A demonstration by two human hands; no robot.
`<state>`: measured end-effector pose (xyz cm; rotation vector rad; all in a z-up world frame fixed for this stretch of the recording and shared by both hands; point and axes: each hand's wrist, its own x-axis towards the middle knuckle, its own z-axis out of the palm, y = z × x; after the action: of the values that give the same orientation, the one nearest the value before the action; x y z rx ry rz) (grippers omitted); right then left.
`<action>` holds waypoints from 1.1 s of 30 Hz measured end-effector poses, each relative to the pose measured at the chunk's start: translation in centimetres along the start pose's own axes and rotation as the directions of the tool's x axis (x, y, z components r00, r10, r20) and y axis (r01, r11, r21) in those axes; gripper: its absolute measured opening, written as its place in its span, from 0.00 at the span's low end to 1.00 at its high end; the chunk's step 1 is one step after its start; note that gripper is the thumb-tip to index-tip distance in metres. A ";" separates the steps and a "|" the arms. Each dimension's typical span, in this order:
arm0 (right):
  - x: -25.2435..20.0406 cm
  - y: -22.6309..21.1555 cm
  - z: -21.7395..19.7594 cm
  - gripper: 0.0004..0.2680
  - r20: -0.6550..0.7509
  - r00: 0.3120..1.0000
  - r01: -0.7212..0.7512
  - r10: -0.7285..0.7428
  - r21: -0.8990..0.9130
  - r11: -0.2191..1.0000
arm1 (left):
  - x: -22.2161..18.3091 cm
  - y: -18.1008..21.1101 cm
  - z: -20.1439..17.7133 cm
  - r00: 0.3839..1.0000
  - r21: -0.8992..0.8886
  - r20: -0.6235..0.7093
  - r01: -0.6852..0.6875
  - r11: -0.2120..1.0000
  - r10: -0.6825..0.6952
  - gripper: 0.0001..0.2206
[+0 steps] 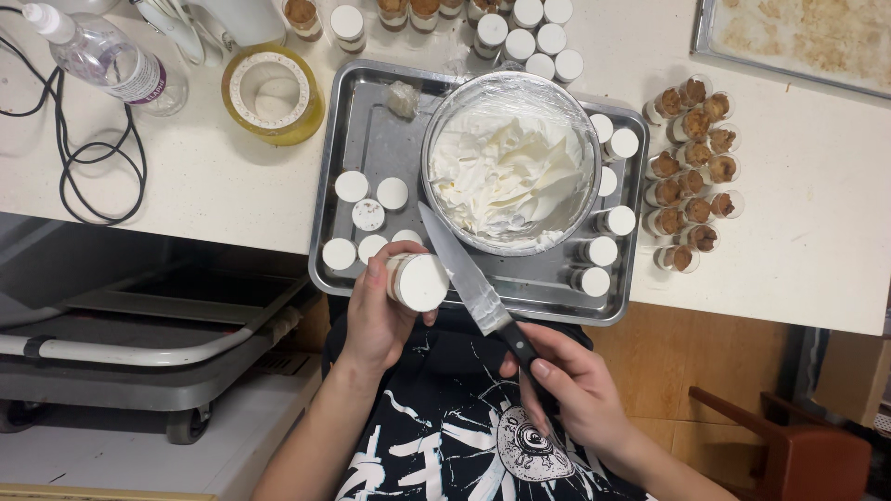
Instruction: The person tops small dessert cups with cream by scooping frosting from a bowl and smoothing the surface flat with a knife before setting them onto a tray.
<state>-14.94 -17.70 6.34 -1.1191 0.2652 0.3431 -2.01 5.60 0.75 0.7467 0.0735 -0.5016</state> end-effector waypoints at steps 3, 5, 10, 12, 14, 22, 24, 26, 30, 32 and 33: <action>0.2 0.0 -0.1 0.18 -0.010 1.000 0.022 -0.022 0.020 1.000 | -0.1 -0.1 0.0 0.999 0.004 0.036 -0.020 1.000 0.019 0.30; 0.3 0.1 -0.1 0.18 -0.046 0.999 0.007 -0.007 0.000 1.000 | -0.1 -0.2 0.0 0.998 -0.024 0.057 -0.025 0.999 0.026 0.29; -0.1 0.2 -0.4 0.18 0.035 0.998 0.043 -0.044 0.029 0.999 | 0.1 0.0 -0.1 0.999 -0.032 0.034 0.007 0.999 -0.006 0.30; 0.1 0.3 -0.8 0.18 0.011 0.998 0.065 -0.065 0.022 0.998 | 0.1 -0.1 0.0 0.999 -0.019 0.035 0.003 1.000 -0.002 0.30; 0.3 0.4 -1.3 0.18 -0.012 0.996 0.088 -0.088 0.013 0.996 | 0.0 -0.1 0.1 0.999 -0.058 0.031 0.024 0.998 -0.023 0.28; 1.6 -2.7 -2.7 0.13 0.238 0.880 0.456 -0.410 -0.664 0.592 | 0.5 -0.3 -0.1 0.961 -0.063 -0.035 0.273 0.960 -0.276 0.23; 2.0 -3.5 -2.9 0.13 0.243 0.889 0.442 -0.388 -0.678 0.587 | 0.4 -0.3 -0.1 0.948 -0.051 -0.071 0.306 0.951 -0.309 0.22; 2.1 -3.7 -3.0 0.13 0.247 0.898 0.427 -0.366 -0.694 0.580 | 0.4 -0.3 -0.3 0.935 -0.063 -0.059 0.346 0.936 -0.350 0.22; 2.6 -3.7 -2.9 0.14 0.260 0.902 0.416 -0.343 -0.735 0.536 | 0.5 -0.5 -0.3 0.928 -0.057 -0.077 0.360 0.931 -0.364 0.21; 2.7 -3.7 -2.8 0.14 0.275 0.898 0.427 -0.344 -0.736 0.525 | 0.6 -0.5 -0.3 0.920 -0.066 -0.100 0.375 0.925 -0.380 0.20; 2.6 -3.7 -2.9 0.14 0.304 0.887 0.452 -0.347 -0.725 0.521 | 0.6 -0.5 -0.4 0.920 -0.065 -0.101 0.374 0.925 -0.379 0.20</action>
<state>-11.17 -21.40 7.21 -1.9864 -0.3146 0.0873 -1.70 5.29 -0.01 0.7188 0.3383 -0.8227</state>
